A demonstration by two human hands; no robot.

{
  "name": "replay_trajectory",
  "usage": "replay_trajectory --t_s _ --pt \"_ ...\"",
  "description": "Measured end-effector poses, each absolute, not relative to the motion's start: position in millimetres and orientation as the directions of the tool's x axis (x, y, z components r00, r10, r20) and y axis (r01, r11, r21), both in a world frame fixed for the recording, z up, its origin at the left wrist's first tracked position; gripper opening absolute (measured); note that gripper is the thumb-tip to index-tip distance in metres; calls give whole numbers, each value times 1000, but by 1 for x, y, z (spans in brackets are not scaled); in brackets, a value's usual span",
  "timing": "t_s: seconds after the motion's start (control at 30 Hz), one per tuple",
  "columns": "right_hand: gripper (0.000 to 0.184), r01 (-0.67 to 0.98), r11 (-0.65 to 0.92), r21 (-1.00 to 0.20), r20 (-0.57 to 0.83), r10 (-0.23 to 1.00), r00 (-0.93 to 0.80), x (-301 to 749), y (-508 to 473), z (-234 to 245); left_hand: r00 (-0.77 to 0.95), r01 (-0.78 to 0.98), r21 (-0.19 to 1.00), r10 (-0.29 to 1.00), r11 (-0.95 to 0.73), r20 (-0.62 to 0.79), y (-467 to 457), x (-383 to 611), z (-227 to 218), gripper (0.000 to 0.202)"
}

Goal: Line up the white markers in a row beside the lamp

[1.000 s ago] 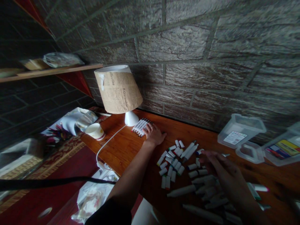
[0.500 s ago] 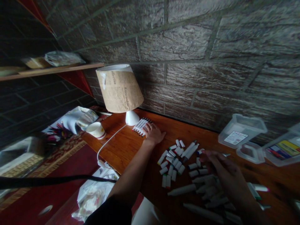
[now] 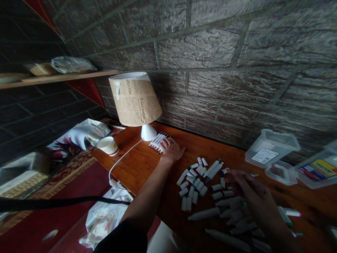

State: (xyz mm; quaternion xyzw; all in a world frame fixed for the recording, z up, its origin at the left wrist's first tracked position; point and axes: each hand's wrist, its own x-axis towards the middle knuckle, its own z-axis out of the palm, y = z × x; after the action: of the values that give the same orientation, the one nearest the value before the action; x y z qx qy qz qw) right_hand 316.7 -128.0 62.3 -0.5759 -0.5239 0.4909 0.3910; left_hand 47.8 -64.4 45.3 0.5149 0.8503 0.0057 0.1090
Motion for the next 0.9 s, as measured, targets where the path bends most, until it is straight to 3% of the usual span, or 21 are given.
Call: replay_trajectory --t_s 0.5,0.9 --pt "45 198 -136 -971 -147 988 -44 318 -128 60 -460 875 90 875 475 -147 -64 46 45 94" --pt "49 203 -124 -971 -133 990 -35 318 -126 59 -320 932 115 929 344 -186 -74 68 47 88"
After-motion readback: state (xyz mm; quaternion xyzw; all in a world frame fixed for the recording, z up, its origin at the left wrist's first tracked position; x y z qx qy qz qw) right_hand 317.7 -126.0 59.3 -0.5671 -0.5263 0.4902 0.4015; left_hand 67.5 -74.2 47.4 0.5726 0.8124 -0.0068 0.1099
